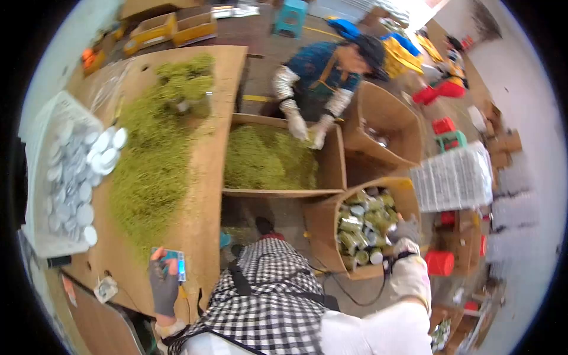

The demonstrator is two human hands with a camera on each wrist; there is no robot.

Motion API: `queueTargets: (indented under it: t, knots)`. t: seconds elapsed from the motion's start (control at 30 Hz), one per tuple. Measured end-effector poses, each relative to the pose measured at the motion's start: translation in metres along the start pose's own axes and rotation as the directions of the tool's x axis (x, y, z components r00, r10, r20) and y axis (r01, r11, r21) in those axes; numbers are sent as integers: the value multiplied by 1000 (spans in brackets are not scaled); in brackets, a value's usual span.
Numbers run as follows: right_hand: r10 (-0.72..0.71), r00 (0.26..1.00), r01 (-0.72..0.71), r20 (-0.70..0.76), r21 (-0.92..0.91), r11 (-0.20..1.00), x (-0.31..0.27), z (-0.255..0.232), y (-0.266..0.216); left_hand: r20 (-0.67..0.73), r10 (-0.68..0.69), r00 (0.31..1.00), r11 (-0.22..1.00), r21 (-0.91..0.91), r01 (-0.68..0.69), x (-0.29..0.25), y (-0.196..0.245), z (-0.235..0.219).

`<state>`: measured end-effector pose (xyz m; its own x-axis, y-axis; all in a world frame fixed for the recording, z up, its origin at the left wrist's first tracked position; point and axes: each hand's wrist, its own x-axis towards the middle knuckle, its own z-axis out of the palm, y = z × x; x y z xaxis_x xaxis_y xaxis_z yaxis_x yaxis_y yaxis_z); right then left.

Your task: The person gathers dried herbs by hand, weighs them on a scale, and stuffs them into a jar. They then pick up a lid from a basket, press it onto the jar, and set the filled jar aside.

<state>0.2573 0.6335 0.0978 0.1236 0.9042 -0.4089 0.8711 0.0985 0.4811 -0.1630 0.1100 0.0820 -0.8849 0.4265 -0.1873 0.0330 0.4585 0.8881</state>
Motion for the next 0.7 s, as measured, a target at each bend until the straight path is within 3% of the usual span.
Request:
queueTargets:
  t: [0.17, 0.23, 0.3, 0.33, 0.4, 0.43, 0.47, 0.5, 0.53, 0.57, 0.63, 0.7]
  knots:
    - [-336, 938, 320, 85, 162, 934, 7, 10, -87, -79, 59, 995, 997, 55, -54, -4, 4, 1]
    - [-558, 830, 547, -12, 220, 808, -2, -7, -137, -90, 61, 994, 998, -8, -62, -10, -5, 4]
    - [-733, 664, 739, -148, 277, 614, -14, -38, -196, -136, 99, 986, 993, 82, -88, -18, -23, 0]
    - [-754, 626, 770, -196, 309, 559, -31, -63, -229, -171, 62, 983, 997, 57, -53, -22, -19, -2]
    - [-809, 445, 886, -384, 319, 336, -33, -89, -302, -241, 18, 970, 1000, 23, -13, -28, -16, -6]
    - [-800, 289, 945, -526, 293, 148, -16, -91, -348, -279, -7, 960, 1000, -5, 6, -31, -19, -9]
    - [-769, 270, 945, -579, 313, 97, -32, -113, -386, -318, -35, 947, 999, -33, 26, -35, -22, -11]
    - [-744, 310, 949, -592, 243, 202, -53, -141, -425, -355, -48, 934, 999, -41, 36, -40, -29, -14]
    - [-701, 259, 913, -664, 404, -45, -41, -145, -475, -401, -80, 913, 997, -24, 76, -47, -36, -16]
    - [-612, 178, 942, -770, 313, -119, -28, -148, -526, -442, -112, 890, 993, -10, 120, -50, -37, -15]
    - [-501, 148, 968, -853, 229, -104, -70, -192, -567, -558, -106, 823, 986, 50, 160, -54, -19, -16]
    - [-430, 128, 985, -894, 166, -53, -87, -216, -605, -626, -281, 728, 956, -116, 270, -67, -22, -12]
